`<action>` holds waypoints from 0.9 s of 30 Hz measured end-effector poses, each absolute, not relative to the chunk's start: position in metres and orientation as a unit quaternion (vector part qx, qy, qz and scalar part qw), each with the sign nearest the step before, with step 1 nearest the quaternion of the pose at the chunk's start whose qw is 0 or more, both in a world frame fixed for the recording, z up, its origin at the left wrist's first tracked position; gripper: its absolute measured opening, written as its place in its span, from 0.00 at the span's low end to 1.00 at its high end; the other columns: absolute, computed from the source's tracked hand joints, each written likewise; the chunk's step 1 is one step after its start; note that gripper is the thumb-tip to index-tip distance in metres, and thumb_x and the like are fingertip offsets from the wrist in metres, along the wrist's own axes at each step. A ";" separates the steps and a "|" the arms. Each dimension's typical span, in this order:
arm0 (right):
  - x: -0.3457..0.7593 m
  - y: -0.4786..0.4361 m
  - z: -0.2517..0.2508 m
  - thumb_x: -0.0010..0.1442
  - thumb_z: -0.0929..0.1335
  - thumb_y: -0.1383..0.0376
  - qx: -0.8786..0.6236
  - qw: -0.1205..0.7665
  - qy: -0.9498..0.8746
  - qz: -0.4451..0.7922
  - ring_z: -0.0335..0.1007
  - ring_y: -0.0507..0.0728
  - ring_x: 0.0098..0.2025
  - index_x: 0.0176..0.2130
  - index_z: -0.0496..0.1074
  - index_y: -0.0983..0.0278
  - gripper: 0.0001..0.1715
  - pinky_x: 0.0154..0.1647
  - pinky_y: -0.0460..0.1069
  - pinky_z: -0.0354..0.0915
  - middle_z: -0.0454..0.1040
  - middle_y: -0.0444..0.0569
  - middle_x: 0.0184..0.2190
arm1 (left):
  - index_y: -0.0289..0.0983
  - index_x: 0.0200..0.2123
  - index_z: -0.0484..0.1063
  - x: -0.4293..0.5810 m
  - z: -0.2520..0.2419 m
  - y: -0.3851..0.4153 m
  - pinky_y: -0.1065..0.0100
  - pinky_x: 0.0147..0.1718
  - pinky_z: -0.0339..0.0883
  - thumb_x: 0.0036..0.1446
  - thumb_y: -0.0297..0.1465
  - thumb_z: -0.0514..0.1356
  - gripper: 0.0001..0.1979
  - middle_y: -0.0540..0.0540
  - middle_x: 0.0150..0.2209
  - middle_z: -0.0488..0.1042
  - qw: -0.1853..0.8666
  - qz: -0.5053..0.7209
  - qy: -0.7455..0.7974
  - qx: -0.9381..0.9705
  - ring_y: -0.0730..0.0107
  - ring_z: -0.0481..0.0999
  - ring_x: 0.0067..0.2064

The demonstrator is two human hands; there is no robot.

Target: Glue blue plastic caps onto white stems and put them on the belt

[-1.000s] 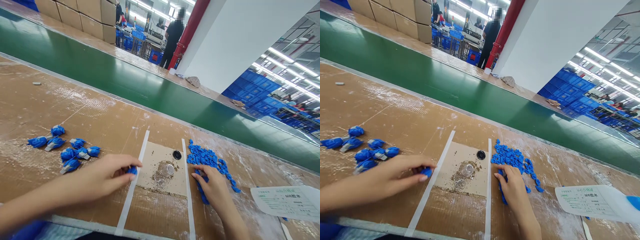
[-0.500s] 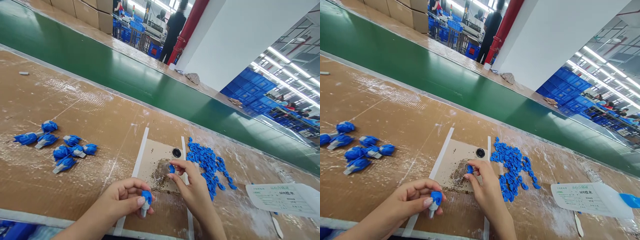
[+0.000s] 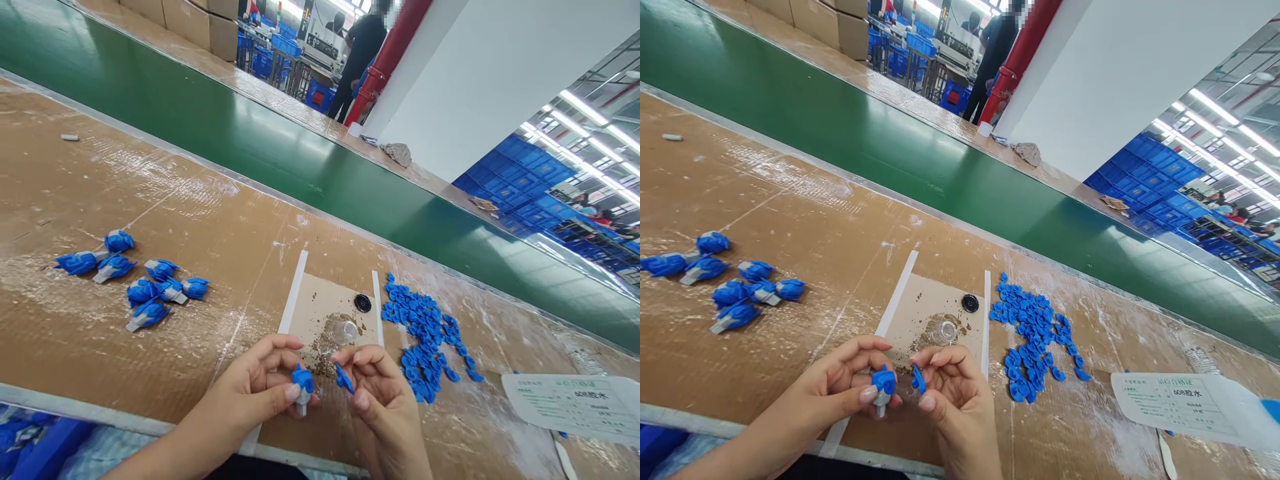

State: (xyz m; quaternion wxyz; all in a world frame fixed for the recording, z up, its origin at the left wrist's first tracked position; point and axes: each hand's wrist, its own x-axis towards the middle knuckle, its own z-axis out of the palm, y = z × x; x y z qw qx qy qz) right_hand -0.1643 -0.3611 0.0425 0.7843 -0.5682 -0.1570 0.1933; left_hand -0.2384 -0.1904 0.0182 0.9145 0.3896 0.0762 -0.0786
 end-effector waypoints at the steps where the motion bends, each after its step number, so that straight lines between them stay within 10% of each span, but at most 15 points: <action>1: -0.169 -0.358 0.040 0.51 0.78 0.57 -0.551 0.797 -0.135 0.208 0.73 0.55 0.38 0.39 0.74 0.56 0.17 0.37 0.48 0.72 0.78 0.47 0.39 | 0.42 0.49 0.68 -0.239 0.018 -0.191 0.70 0.36 0.68 0.55 0.34 0.69 0.20 0.51 0.38 0.73 0.916 -0.074 0.065 0.390 0.66 0.80 0.41; 27: -0.195 -0.335 0.016 0.57 0.71 0.73 -0.742 0.566 -0.357 -0.039 0.75 0.61 0.45 0.47 0.73 0.50 0.22 0.45 0.57 0.72 0.77 0.46 0.42 | 0.40 0.45 0.70 -0.239 0.004 -0.198 0.75 0.34 0.65 0.46 0.35 0.74 0.24 0.50 0.37 0.74 0.925 -0.044 0.089 0.367 0.77 0.74 0.34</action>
